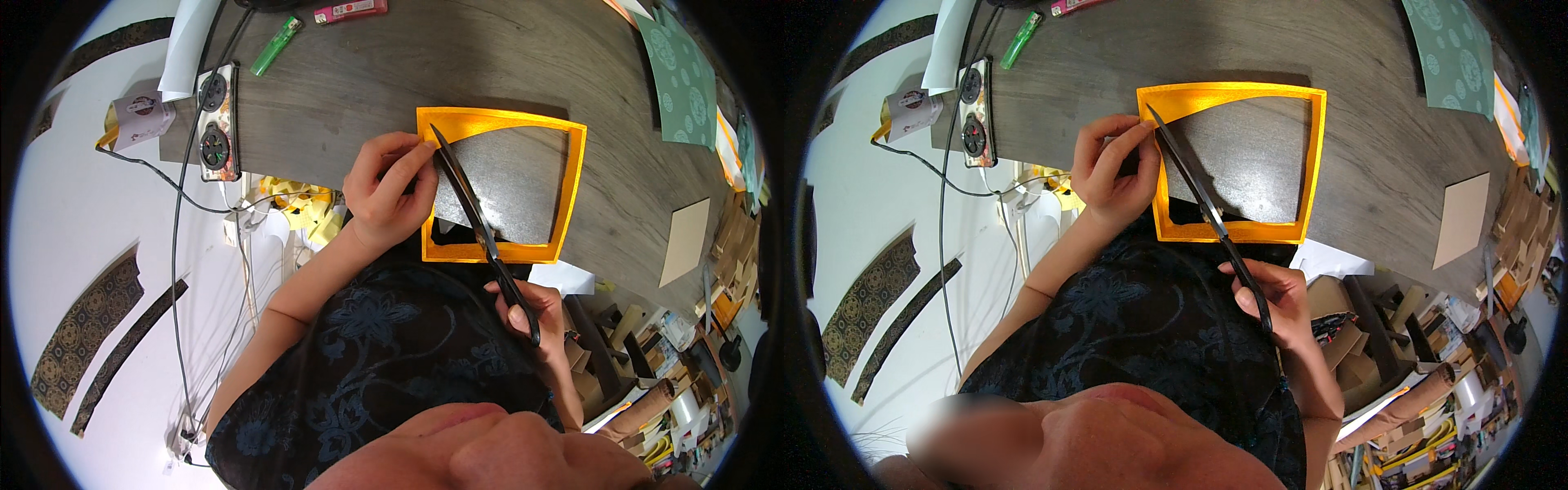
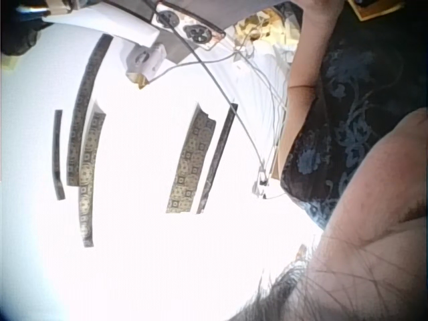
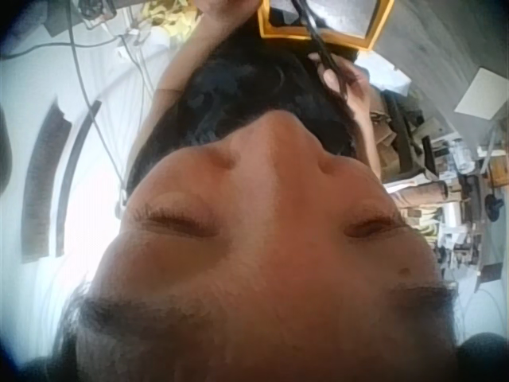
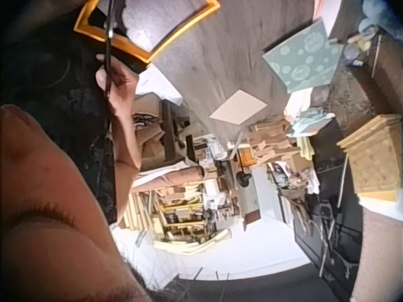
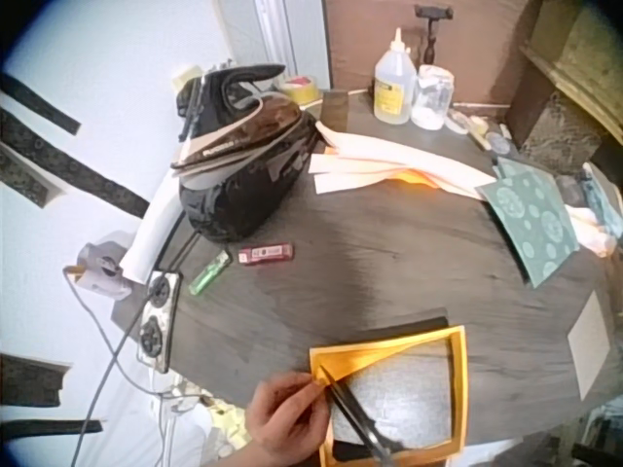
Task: The person uses a yellow utility knife to trim the edges of a yellow rectangular frame, then uses scissors to trim a dark sheet inside the frame. The person continues to refine the frame edges with the utility knife.
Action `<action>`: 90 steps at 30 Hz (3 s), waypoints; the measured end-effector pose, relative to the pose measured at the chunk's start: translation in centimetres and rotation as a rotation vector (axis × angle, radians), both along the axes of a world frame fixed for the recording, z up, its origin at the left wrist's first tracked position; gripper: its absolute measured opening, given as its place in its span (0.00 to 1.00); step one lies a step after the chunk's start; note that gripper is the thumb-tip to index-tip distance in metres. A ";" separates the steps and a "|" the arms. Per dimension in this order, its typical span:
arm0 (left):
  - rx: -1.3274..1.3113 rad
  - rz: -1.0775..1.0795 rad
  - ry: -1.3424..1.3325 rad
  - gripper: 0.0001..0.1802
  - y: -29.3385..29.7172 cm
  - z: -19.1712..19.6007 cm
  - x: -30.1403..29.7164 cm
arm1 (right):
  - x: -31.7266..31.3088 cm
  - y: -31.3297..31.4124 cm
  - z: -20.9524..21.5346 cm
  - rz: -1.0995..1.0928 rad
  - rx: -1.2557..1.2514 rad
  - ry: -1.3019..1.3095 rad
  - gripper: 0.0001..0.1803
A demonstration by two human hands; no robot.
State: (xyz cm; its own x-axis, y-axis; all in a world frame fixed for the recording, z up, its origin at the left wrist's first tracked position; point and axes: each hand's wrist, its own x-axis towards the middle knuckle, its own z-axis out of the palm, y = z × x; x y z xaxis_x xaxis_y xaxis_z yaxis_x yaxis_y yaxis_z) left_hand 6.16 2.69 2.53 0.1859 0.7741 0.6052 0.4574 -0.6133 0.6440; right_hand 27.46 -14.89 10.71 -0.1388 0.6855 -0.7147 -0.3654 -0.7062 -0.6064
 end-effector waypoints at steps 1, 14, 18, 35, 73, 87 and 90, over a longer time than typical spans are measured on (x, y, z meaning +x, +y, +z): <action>-0.002 0.001 0.001 0.17 0.0 -0.1 0.0 | 0.0 0.1 -0.1 0.000 -0.005 0.009 0.31; 0.000 -0.008 -0.012 0.18 0.0 -0.7 -0.1 | -0.6 0.6 -0.5 -0.046 0.021 0.075 0.27; -0.003 -0.008 -0.004 0.18 0.0 -0.6 -0.2 | -0.6 0.6 -0.4 -0.034 0.016 0.056 0.26; 0.022 -0.018 0.000 0.18 0.3 -0.3 -0.1 | -0.8 0.7 -0.1 -0.045 0.042 0.003 0.25; 0.053 -0.020 0.004 0.18 0.4 -0.3 -0.1 | -0.5 1.5 0.6 -0.012 0.002 -0.051 0.23; -0.294 -0.045 -0.158 0.10 1.0 1.3 -0.6 | 0.3 0.5 0.7 0.174 0.462 -0.785 0.28; -0.513 -0.131 -0.242 0.08 2.4 2.3 -1.3 | 1.1 0.6 1.2 0.310 0.650 -1.205 0.30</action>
